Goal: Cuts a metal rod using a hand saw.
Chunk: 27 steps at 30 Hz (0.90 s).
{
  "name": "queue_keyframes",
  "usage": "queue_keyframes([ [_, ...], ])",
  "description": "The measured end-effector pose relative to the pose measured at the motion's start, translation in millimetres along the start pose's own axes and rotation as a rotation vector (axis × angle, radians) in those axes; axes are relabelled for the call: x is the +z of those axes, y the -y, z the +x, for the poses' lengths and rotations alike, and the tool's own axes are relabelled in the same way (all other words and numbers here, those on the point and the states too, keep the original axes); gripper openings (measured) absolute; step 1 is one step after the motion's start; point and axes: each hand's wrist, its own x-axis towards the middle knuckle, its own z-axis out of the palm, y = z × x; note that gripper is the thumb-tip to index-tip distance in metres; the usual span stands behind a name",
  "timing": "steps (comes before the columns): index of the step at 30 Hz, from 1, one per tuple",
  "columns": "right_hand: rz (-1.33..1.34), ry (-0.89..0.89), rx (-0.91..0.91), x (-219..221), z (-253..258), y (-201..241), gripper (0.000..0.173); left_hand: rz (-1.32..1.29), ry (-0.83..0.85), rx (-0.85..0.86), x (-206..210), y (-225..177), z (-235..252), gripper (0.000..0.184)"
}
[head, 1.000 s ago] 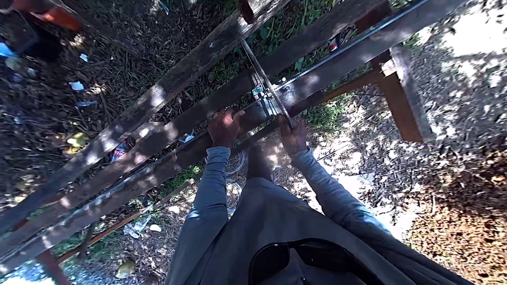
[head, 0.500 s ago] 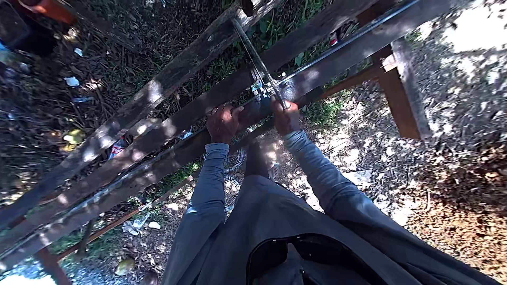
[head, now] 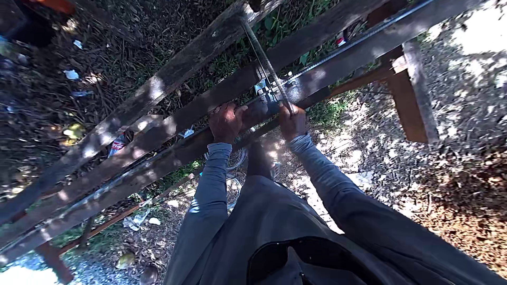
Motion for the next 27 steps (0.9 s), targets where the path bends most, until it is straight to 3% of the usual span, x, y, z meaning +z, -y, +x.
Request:
queue_keyframes([
  [3, 0.028, 0.02, -0.01, -7, -1, -2, 0.046, -0.004, -0.034, 0.013, 1, -5, -1, 0.07],
  [5, 0.016, 0.052, 0.013, -22, -32, -14, 0.053, 0.007, -0.063, 0.022, -3, -3, 3, 0.071],
  [9, 0.03, 0.05, 0.045, -66, -115, -63, 0.048, -0.008, -0.078, 0.035, -4, -5, 1, 0.07],
  [11, 0.031, 0.047, 0.06, -78, -130, -55, 0.044, 0.008, -0.078, 0.027, -2, -4, 1, 0.071],
  [13, -0.027, 0.051, 0.065, -69, -107, -31, 0.044, 0.008, -0.083, 0.026, 1, -2, 1, 0.07],
  [17, -0.027, 0.044, 0.047, -11, -8, -1, 0.047, 0.001, -0.071, 0.025, 1, -3, -3, 0.066],
  [19, -0.02, 0.006, 0.009, -3, 7, 6, 0.044, 0.009, -0.083, 0.036, 0, -3, 1, 0.067],
  [23, -0.02, 0.049, -0.001, -25, -42, -17, 0.054, 0.014, -0.103, 0.034, 0, -2, -2, 0.07],
  [27, 0.004, 0.051, 0.058, -63, -115, -59, 0.047, 0.012, -0.099, 0.034, -2, -4, -2, 0.072],
])
